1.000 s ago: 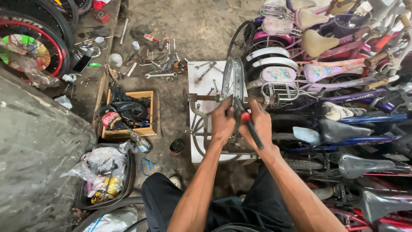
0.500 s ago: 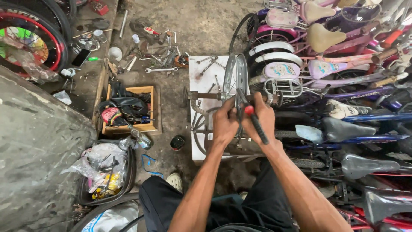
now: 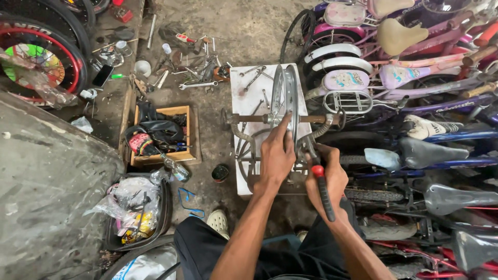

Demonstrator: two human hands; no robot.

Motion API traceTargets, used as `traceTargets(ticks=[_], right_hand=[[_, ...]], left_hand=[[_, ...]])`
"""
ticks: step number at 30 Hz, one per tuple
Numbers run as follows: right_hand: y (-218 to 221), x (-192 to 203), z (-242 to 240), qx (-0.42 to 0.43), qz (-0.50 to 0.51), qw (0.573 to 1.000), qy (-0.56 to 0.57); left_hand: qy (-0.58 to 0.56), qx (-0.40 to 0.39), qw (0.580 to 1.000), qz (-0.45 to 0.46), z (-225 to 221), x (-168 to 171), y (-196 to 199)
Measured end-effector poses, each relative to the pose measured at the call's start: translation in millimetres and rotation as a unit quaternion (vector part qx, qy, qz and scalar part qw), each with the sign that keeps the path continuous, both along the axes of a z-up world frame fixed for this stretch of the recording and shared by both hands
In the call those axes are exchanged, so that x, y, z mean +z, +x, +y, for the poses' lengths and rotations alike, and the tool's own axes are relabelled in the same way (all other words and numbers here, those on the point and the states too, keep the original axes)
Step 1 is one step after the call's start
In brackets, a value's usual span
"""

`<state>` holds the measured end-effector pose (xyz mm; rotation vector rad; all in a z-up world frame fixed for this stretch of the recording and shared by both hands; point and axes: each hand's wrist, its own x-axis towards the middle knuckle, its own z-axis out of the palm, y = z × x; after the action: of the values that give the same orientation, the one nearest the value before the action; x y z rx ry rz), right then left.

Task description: Repairing and adjusting spokes on a bicycle wheel rim using pliers while the wheel is mounted on a truing stand.

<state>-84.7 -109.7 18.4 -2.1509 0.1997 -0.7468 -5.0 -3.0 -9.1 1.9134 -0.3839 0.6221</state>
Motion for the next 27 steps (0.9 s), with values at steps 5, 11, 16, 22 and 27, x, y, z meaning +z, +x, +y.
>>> traceTargets(ticks=[5,11,16,22,27], right_hand=[[0,5,2,0.02,0.02,0.999,-0.023],[0,8,4,0.029,0.026,0.999,-0.028],[0,10,6,0.036,0.003,0.999,-0.021],[-1,15,6,0.04,0.0,0.999,-0.026],[0,14,6,0.039,0.0,0.999,-0.024]], left_hand=[[0.071,0.018,0.995,0.072,2,11,-5],[0.113,0.055,0.991,0.041,4,7,-3],[0.164,0.081,0.983,0.027,7,20,-4],[0.225,0.075,0.963,0.129,7,35,1],[0.189,0.066,0.972,0.12,8,37,2]])
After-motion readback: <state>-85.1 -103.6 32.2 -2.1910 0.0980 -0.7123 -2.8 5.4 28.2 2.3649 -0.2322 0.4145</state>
